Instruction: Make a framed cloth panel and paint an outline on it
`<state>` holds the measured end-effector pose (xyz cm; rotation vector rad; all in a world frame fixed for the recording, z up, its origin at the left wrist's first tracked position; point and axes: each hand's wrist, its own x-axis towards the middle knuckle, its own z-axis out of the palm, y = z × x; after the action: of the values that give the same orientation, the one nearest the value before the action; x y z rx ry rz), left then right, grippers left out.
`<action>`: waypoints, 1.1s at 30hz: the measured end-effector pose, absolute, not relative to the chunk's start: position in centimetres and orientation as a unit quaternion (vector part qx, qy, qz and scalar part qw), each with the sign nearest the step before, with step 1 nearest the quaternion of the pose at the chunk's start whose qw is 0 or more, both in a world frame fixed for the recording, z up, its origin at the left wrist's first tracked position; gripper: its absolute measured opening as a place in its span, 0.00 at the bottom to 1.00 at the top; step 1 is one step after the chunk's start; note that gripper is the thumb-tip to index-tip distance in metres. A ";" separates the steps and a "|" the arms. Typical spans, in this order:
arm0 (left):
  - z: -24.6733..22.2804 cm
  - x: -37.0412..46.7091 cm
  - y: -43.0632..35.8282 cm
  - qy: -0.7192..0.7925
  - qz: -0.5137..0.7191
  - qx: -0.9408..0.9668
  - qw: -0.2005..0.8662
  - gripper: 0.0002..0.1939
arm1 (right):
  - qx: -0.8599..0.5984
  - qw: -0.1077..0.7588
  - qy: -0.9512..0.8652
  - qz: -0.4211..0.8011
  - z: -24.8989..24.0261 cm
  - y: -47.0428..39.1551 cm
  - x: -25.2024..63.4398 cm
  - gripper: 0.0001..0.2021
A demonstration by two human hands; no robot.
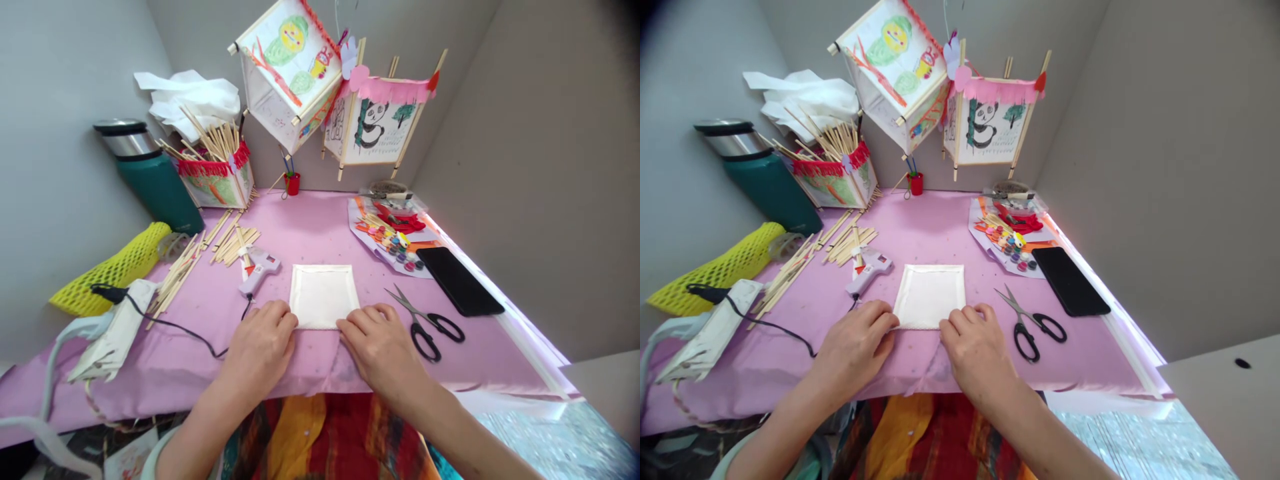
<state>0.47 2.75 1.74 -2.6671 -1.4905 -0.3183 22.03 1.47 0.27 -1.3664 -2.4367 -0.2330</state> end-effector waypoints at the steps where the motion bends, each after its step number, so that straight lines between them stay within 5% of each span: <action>1: 1.8 0.4 2.8 -0.482 -0.101 -0.869 0.033 0.09 | -0.481 0.168 -0.857 -0.082 0.3 1.5 22.0 0.06; 9: 3.7 0.7 4.3 -0.465 -0.051 -0.884 -0.007 0.13 | -0.471 0.182 -0.859 -0.089 0.5 1.5 22.0 0.06; 22: 5.0 1.0 7.3 -0.541 -0.015 -0.828 -0.150 0.03 | -0.474 0.170 -0.860 -0.085 0.5 1.5 22.1 0.05; 33: 4.3 1.2 5.1 -0.510 -0.042 -0.858 -0.057 0.13 | -0.481 0.164 -0.857 -0.078 0.5 1.5 22.1 0.05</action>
<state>1.19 5.11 4.27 -2.7964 -1.6615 -0.1368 22.09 1.53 0.55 -1.3718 -2.4438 -0.2216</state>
